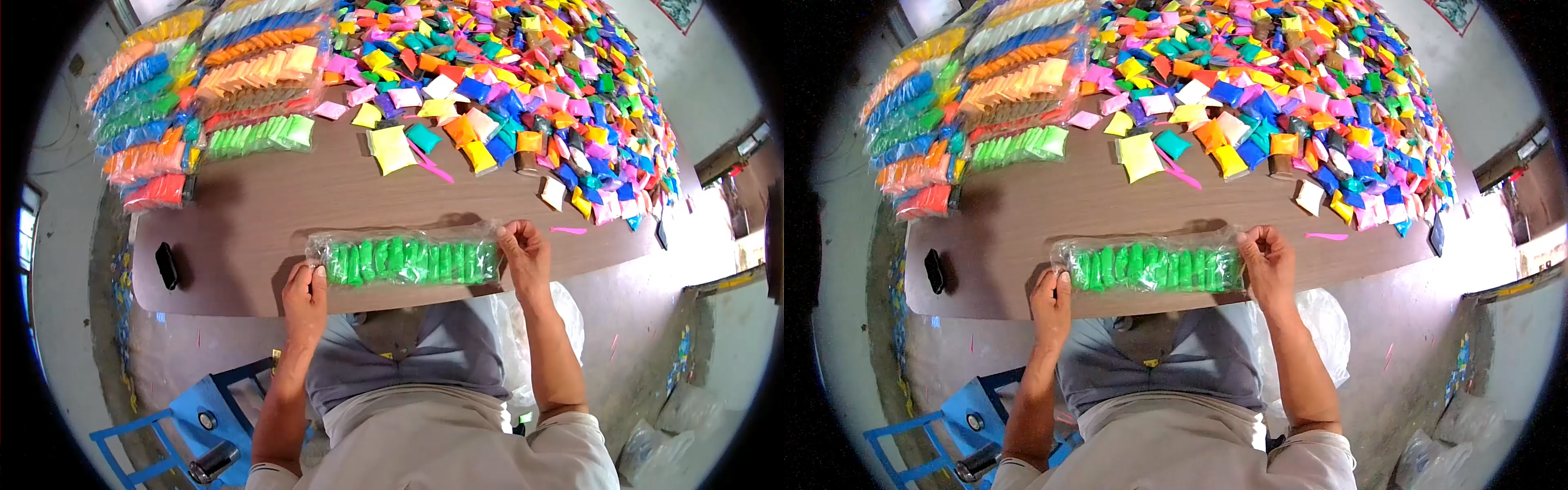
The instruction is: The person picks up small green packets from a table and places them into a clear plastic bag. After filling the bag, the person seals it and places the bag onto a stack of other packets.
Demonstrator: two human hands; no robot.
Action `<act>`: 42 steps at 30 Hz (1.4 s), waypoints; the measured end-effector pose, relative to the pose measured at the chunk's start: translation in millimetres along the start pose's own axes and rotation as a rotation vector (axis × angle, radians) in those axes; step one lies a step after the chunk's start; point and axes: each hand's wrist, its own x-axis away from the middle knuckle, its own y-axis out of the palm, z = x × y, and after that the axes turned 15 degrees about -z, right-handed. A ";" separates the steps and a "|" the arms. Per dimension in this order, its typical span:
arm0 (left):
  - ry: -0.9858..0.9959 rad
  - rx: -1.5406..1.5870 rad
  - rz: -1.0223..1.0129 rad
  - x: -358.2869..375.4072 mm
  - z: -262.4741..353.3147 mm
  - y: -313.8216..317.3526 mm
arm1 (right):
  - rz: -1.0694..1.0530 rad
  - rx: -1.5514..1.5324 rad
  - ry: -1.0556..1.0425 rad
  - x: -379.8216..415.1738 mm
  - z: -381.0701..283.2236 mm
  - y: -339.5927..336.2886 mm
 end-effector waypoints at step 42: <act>0.002 -0.103 0.037 -1.3 -14.0 18.7 | 0.174 0.796 -0.202 -23.7 46.5 -5.5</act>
